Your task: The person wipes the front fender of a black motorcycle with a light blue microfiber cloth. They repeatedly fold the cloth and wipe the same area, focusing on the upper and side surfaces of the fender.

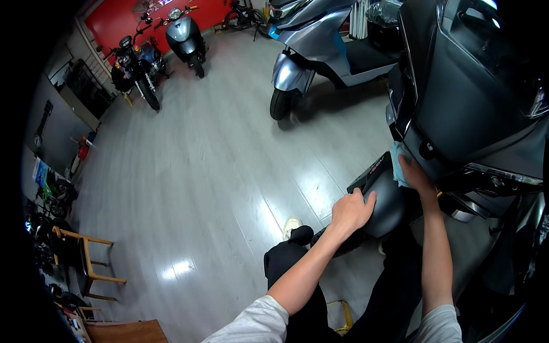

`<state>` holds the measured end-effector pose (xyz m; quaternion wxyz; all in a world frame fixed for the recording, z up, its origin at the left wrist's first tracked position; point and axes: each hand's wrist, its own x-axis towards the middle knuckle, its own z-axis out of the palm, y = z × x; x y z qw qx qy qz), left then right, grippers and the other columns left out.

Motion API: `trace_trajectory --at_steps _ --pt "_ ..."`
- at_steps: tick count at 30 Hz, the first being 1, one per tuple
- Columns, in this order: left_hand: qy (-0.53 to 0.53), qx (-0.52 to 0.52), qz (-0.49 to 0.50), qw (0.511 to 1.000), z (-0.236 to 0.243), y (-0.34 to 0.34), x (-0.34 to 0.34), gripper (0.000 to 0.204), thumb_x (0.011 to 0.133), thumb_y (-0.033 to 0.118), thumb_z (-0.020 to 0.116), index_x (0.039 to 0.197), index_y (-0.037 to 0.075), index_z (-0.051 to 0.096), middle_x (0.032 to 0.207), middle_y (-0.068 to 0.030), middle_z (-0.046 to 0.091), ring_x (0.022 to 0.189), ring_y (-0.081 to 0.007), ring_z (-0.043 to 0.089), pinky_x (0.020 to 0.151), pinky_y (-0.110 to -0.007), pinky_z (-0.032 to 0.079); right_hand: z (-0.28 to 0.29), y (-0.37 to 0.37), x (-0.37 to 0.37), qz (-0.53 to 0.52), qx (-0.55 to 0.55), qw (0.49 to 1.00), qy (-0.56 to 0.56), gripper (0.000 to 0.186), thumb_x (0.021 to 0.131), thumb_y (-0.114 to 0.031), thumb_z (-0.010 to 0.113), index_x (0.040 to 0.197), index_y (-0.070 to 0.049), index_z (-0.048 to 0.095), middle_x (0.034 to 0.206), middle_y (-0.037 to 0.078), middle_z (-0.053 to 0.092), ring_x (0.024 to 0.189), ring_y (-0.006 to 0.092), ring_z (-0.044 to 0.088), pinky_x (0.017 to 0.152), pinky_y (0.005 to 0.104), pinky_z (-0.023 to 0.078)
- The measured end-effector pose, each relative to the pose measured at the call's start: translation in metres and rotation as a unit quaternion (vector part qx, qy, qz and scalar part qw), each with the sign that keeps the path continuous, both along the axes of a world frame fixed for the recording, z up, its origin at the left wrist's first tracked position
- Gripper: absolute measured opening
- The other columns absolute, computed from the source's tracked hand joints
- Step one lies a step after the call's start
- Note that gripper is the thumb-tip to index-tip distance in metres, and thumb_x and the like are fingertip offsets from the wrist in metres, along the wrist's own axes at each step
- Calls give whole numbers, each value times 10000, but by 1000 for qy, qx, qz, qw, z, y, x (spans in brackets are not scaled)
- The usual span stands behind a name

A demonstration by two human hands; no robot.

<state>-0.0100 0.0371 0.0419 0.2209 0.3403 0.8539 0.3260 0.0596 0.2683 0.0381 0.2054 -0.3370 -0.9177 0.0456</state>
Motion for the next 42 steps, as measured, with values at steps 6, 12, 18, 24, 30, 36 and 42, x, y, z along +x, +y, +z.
trace_trajectory --at_steps 6,12,18,24,30,36,42 --pt "-7 -1 -7 1000 3 -1 -2 619 993 506 408 978 -79 611 866 -298 688 872 -463 676 799 -526 535 12 -4 6 40 -32 998 -46 469 1021 -326 477 1364 -10 525 1423 238 506 1339 401 452 1158 461 304" --pt "9 15 3 1000 1 0 3 599 989 487 431 974 -84 611 856 -295 690 859 -461 680 777 -525 544 -13 4 28 68 392 916 -51 434 1025 -306 485 1334 -10 555 1297 256 593 1220 399 555 1091 478 391" --pt "21 13 -13 1000 1 -5 2 601 986 472 440 987 -104 611 835 -290 689 823 -457 684 744 -531 548 2 -31 40 27 132 990 51 418 997 -358 520 1064 35 646 887 256 693 796 444 671 749 480 550" --pt "37 26 -7 999 -1 -5 7 595 988 457 437 1005 -111 613 834 -299 687 814 -456 687 738 -529 553 7 -68 50 -64 27 998 -12 578 987 -374 474 1374 53 433 1387 309 463 1302 462 429 1122 504 304" --pt "28 0 -5 1000 3 -4 7 541 995 435 421 1019 -66 624 873 -304 689 852 -470 678 782 -532 539 7 -125 47 7 98 995 18 680 901 -301 602 1423 73 377 1469 289 375 1377 479 322 1137 593 240" --pt "73 15 -41 996 -1 -7 -4 370 960 295 457 973 -9 668 892 -290 689 864 -470 673 788 -545 542 8 -153 36 122 100 987 -6 613 880 -299 599 1379 37 483 1483 263 397 1405 430 326 1128 598 253" --pt "45 43 9 998 -15 0 0 426 1010 321 390 1036 -30 630 917 -309 674 905 -488 647 831 -564 505 26 -108 25 123 65 990 -34 570 920 -350 579 1365 3 527 1462 191 464 1410 337 366 1166 505 267"
